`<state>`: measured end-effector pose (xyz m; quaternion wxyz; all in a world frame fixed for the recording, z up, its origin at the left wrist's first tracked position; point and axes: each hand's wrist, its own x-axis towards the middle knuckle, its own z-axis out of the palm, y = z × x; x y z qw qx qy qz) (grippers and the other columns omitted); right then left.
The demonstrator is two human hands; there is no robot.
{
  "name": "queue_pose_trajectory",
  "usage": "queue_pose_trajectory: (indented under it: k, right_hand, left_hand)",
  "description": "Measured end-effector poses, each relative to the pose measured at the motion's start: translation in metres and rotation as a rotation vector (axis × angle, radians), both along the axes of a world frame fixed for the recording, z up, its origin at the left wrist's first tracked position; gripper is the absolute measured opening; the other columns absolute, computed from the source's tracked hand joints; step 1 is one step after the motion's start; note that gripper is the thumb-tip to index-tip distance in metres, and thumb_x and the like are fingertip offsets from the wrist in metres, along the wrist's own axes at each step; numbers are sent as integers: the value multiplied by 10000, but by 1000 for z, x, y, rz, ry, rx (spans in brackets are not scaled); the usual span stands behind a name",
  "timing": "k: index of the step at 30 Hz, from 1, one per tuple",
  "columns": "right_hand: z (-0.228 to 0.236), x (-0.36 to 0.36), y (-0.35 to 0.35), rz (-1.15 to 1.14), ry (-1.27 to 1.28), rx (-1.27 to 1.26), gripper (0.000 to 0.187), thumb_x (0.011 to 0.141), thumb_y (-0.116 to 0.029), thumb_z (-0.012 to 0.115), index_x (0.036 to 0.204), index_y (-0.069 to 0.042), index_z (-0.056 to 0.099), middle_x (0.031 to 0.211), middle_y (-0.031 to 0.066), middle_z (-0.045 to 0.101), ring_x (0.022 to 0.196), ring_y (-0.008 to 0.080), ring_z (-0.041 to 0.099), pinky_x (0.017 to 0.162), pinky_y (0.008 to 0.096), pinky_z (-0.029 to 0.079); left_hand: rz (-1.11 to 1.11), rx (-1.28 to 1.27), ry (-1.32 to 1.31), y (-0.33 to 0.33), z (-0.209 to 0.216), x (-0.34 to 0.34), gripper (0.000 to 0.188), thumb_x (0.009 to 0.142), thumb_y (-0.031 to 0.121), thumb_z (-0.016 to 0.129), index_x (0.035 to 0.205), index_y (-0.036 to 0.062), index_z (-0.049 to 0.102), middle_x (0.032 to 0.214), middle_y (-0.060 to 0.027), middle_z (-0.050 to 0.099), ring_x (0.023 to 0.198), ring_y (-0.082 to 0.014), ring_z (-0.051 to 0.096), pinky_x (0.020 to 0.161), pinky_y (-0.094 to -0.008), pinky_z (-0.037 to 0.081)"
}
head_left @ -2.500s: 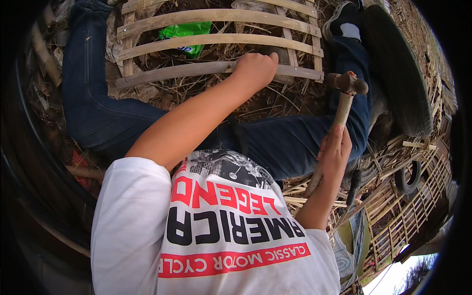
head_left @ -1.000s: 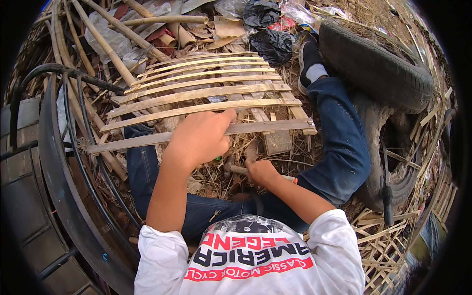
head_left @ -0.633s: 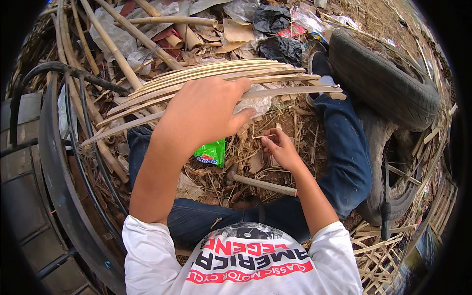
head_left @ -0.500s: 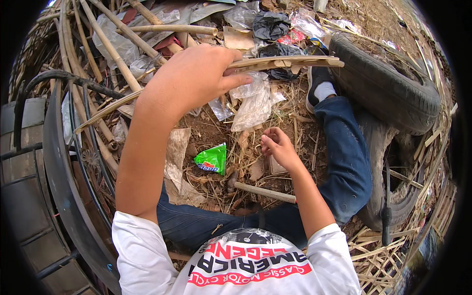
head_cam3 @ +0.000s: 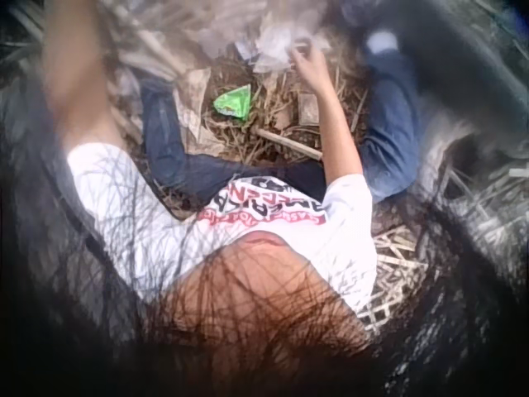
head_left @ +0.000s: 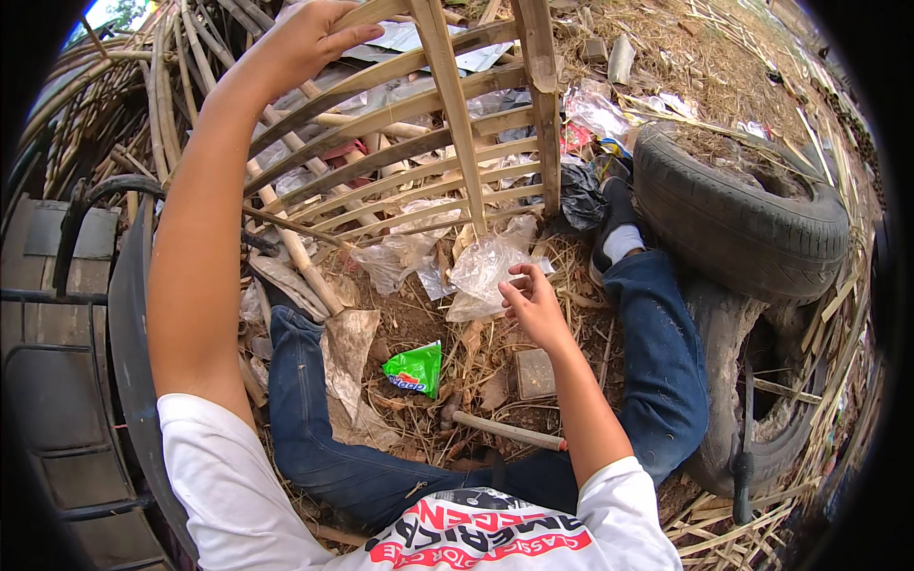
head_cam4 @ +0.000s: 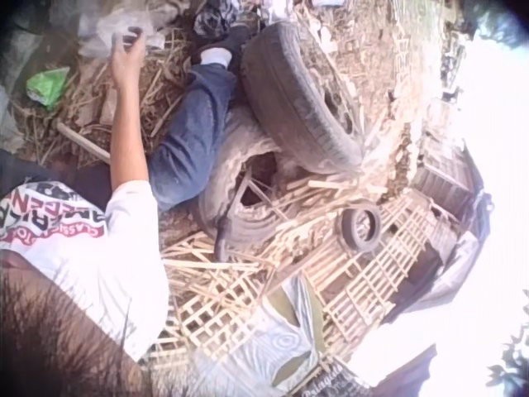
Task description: The person repairs a bamboo basket frame by aligning bamboo slats and securing them with nails using a hammer.
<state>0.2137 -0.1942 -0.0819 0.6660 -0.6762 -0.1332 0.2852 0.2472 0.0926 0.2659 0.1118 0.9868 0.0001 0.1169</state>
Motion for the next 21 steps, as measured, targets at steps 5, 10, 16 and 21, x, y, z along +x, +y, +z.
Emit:
queue_pose_trajectory:
  k: [5,10,16,21]
  right_hand:
    - [28,21,21,-222,-524,-183,607,778,-249,785,1240,-20,466,1117,182,541,950,303,596,793,395,507]
    - [66,46,54,-446,-1009,-245,712,677,-207,830,1256,-44,448,1156,181,511,1080,382,522,881,443,464]
    - [55,70,58,-568,-1173,-396,657,659,-186,804,1217,-68,479,1107,162,535,1032,357,528,865,455,402]
    - [47,72,30,-600,-1158,-512,622,679,-196,783,1213,-62,493,1106,148,533,1041,335,519,876,449,380]
  left_hand:
    - [116,-216,-22,-33,42,-18,288,930,309,658,932,20,662,636,-24,591,588,-104,637,543,-270,526]
    - [46,-103,-162,-44,71,-39,347,921,316,667,854,-23,631,618,9,535,570,-67,533,525,-273,456]
    - [50,-129,-30,-56,85,-53,367,933,339,637,830,-13,605,644,-1,530,544,-80,540,480,-272,489]
    - [108,-169,-54,-62,86,-57,395,934,347,628,887,-44,607,664,-23,535,498,-119,588,442,-271,501]
